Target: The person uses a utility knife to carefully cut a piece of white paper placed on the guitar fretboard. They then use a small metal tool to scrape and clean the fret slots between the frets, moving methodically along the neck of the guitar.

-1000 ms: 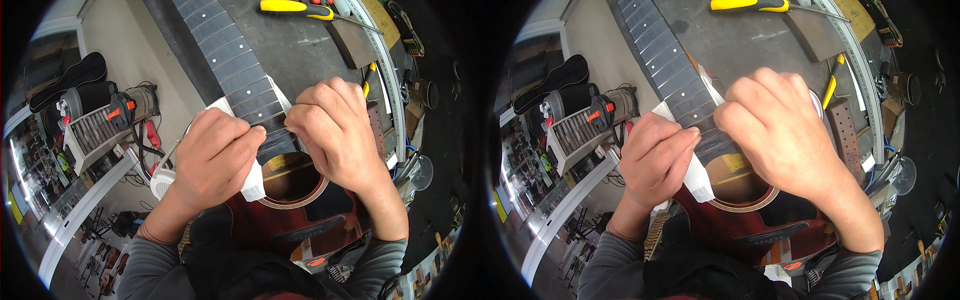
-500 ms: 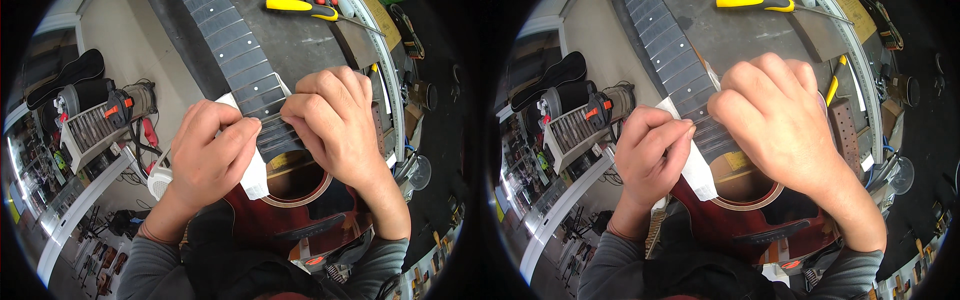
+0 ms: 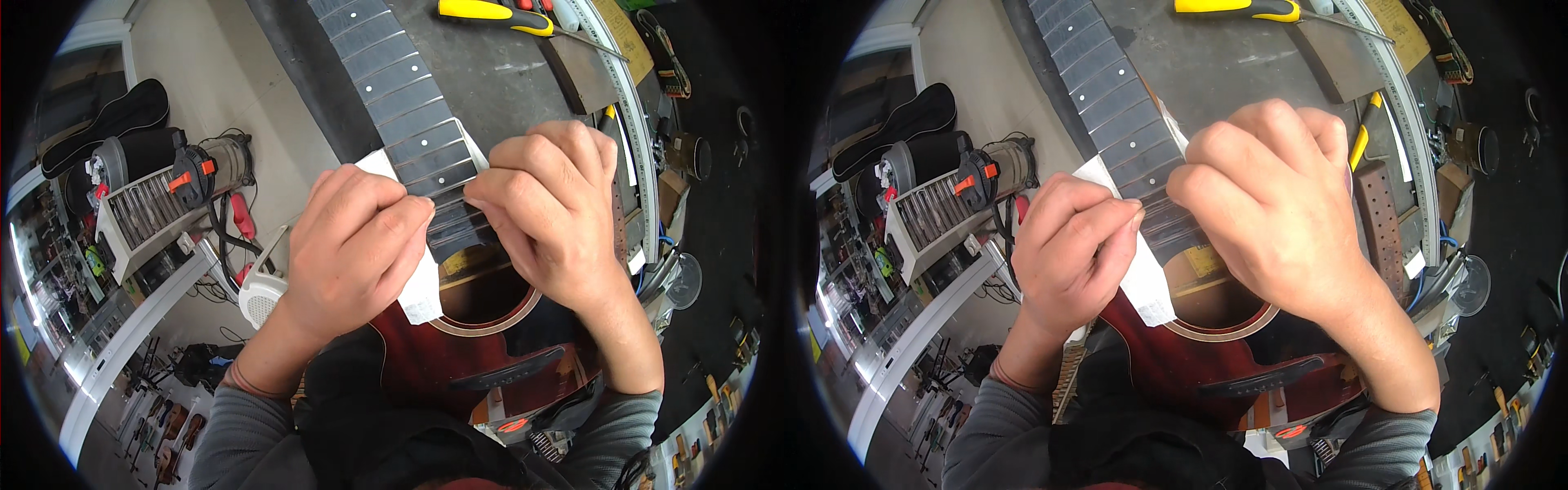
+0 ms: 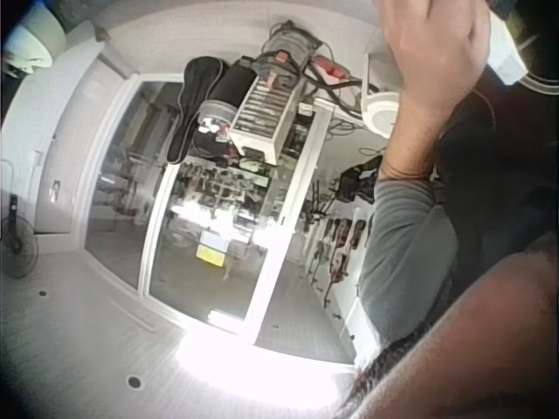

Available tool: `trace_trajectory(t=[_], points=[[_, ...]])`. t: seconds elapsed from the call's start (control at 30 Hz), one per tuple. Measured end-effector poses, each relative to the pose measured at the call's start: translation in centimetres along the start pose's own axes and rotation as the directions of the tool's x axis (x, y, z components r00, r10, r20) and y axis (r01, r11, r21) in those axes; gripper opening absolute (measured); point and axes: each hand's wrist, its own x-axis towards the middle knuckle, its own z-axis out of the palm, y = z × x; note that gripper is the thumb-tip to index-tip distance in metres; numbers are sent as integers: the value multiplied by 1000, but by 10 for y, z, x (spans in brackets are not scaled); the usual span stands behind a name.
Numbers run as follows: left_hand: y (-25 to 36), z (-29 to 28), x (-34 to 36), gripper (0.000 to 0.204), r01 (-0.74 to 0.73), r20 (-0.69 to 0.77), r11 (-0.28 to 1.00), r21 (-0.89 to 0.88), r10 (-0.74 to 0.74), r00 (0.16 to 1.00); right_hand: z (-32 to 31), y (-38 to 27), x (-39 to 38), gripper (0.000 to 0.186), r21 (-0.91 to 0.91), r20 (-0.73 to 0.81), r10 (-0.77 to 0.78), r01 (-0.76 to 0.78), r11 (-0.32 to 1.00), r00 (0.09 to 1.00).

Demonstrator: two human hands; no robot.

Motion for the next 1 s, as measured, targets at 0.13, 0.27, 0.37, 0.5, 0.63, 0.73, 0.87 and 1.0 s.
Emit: trace_trajectory(t=[0.13,0.27,0.37,0.5,0.63,0.73,0.87,1.0], points=[[1,-2,3,34,7,5,998,67,-7,1000,2,1,5,29,-14,-2,4,-4,1000,1000],[0,1,1,34,-23,-10,998,64,24,1000,3,-2,2,28,-37,12,12,-11,999,1000],[0,0,-1,33,-29,11,999,18,29,1000,2,-4,-3,27,-27,16,21,-21,999,1000],[-1,-2,1,34,-12,16,1000,23,11,1000,2,-2,-2,27,-15,-5,27,-27,1000,1000],[-2,-3,5,33,-21,18,994,105,19,1000,3,0,2,27,-34,-18,31,-31,999,999],[0,0,3,32,-38,-1,994,100,38,999,4,-1,-1,27,-56,-3,23,-23,998,1000],[2,-2,1,32,-17,34,1000,22,17,999,2,-5,-5,27,-40,21,42,-41,998,999],[-1,-4,1,33,-6,24,1000,10,6,1000,1,-5,-3,28,-16,16,59,-59,998,998]])
